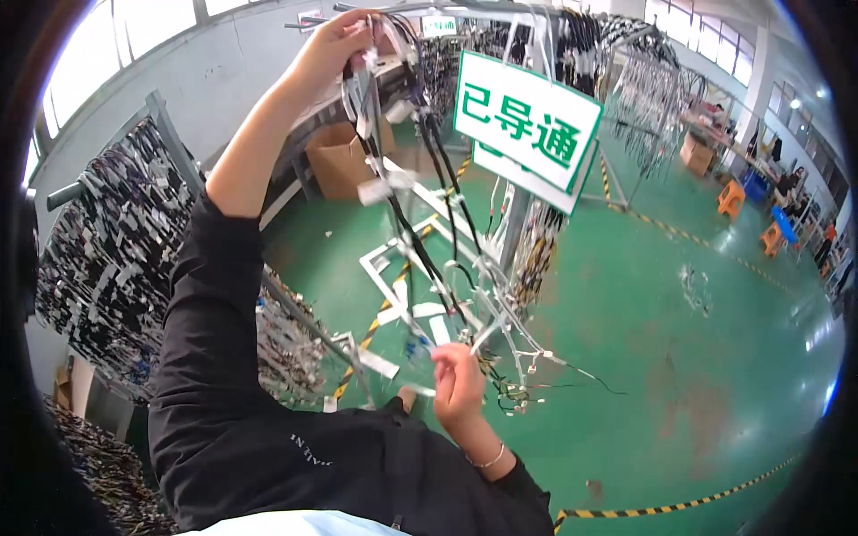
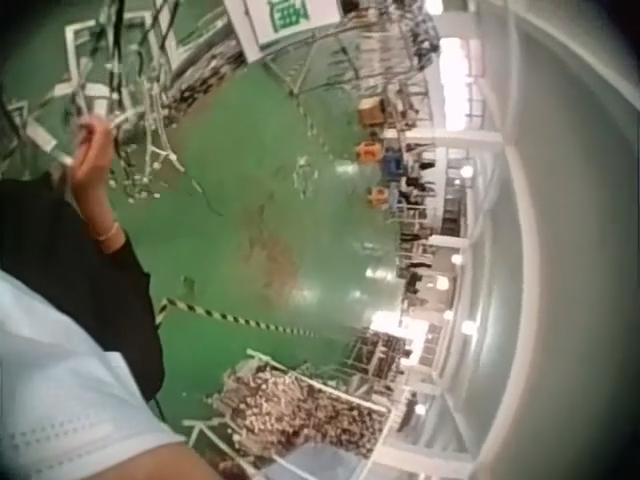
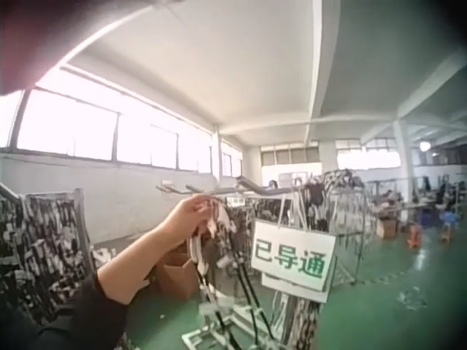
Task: Organizing and hanging cable harness bundles on racks in a factory setting.
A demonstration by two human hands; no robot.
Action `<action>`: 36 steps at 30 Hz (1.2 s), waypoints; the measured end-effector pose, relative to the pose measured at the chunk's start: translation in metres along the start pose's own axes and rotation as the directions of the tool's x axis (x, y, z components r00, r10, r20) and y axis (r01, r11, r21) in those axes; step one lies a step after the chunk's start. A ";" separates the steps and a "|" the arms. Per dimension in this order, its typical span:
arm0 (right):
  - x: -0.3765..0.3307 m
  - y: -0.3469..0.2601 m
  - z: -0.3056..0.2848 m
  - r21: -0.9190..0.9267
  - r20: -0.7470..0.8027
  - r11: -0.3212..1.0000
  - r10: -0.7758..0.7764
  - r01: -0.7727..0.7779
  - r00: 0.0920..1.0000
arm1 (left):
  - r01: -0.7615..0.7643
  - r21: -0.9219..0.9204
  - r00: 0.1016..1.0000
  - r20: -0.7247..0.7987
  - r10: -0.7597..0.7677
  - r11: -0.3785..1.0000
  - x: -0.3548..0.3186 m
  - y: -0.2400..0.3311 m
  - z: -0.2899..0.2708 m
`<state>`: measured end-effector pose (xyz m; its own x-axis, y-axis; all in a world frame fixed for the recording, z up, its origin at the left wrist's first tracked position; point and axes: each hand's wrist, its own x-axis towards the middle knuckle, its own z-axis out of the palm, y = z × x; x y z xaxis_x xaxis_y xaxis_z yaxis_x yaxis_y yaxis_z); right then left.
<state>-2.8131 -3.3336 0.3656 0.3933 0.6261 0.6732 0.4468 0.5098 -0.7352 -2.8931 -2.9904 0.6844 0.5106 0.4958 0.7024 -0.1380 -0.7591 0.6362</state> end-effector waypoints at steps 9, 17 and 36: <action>0.068 0.055 0.051 -0.091 -0.033 0.993 0.070 -0.073 0.997 | -0.098 0.270 0.995 0.061 0.084 0.958 0.164 -0.033 -0.124; 0.153 0.112 0.109 -0.186 -0.082 0.982 0.005 -0.020 0.997 | -0.098 0.559 0.975 0.220 -0.033 0.823 0.244 -0.095 -0.151; 0.171 0.142 0.140 -0.084 0.122 0.911 0.412 -0.404 0.903 | 0.128 0.383 0.813 0.488 -0.317 0.915 0.265 -0.145 -0.155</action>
<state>-2.7954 -3.0717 0.3650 0.4410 0.8476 0.2950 0.3154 0.1613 -0.9351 -2.8690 -2.6839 0.8273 0.8730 0.4384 0.2135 0.2636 -0.7926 0.5498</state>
